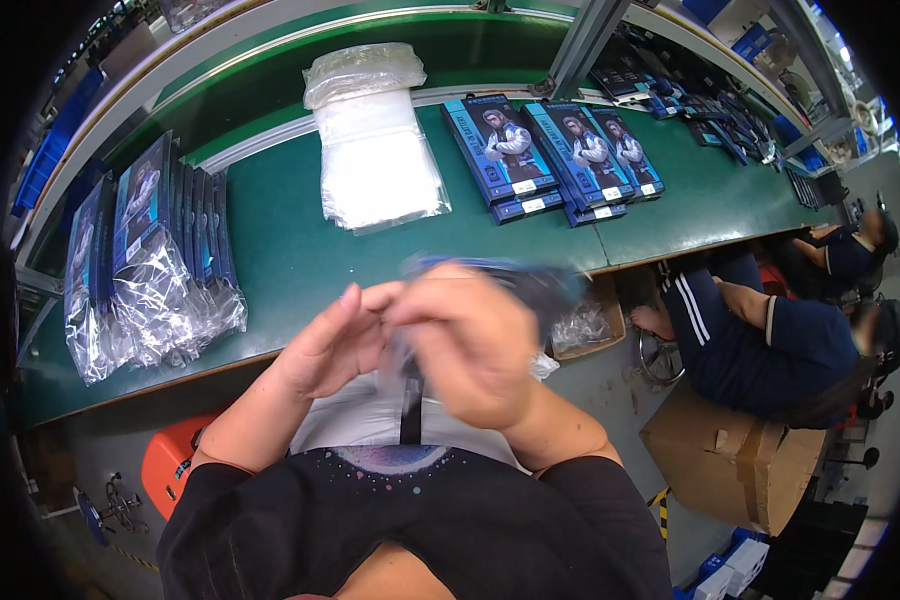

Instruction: Placing electronic or retail product boxes into clear plastic bags and stacking them.

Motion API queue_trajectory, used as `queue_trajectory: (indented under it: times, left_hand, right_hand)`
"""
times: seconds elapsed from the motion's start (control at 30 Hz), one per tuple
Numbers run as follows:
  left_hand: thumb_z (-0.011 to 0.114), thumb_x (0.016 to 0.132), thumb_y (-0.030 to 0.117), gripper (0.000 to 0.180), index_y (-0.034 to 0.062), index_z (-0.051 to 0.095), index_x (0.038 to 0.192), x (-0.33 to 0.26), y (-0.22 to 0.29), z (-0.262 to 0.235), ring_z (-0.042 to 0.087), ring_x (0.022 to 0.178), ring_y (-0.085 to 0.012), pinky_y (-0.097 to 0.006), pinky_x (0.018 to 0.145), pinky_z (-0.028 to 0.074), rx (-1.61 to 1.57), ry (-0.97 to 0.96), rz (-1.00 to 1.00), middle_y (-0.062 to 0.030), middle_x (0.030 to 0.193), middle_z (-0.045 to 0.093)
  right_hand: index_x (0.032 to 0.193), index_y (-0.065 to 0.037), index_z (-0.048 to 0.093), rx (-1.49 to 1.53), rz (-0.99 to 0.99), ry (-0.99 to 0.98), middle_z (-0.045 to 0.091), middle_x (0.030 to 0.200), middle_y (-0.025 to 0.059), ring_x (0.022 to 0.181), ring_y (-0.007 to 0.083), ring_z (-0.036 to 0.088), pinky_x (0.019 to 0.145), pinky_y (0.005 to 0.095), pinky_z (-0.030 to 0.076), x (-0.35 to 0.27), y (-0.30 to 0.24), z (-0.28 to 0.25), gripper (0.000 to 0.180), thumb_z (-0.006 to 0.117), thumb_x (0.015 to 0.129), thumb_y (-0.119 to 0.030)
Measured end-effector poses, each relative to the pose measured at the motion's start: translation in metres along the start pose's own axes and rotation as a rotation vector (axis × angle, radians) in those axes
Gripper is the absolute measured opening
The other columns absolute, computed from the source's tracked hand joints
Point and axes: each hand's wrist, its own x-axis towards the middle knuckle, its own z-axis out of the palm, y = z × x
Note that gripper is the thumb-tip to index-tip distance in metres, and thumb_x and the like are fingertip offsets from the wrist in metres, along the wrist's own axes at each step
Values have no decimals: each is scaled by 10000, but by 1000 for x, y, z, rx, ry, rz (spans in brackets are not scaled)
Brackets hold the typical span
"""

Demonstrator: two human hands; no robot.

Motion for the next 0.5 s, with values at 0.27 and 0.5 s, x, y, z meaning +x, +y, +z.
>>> queue_trajectory:
  times: [0.27,0.5]
  left_hand:
    - [606,852,51,400,-27,523,1236,-9,23,-15,573,678,-107,-256,568,447,-28,275,256,-18,829,592]
    - [620,882,216,557,17,448,1373,9,31,-80,451,1264,-319,-410,1052,334,1586,864,727,-206,1357,475]
  right_hand:
    - [1166,16,550,30,-26,-314,592,923,110,794,243,572,721,326,477,0,21,43,397,668,791,-36]
    - [1221,-8,538,85,328,-332,581,982,98,809,155,566,707,270,470,-14,36,35,380,634,854,-43]
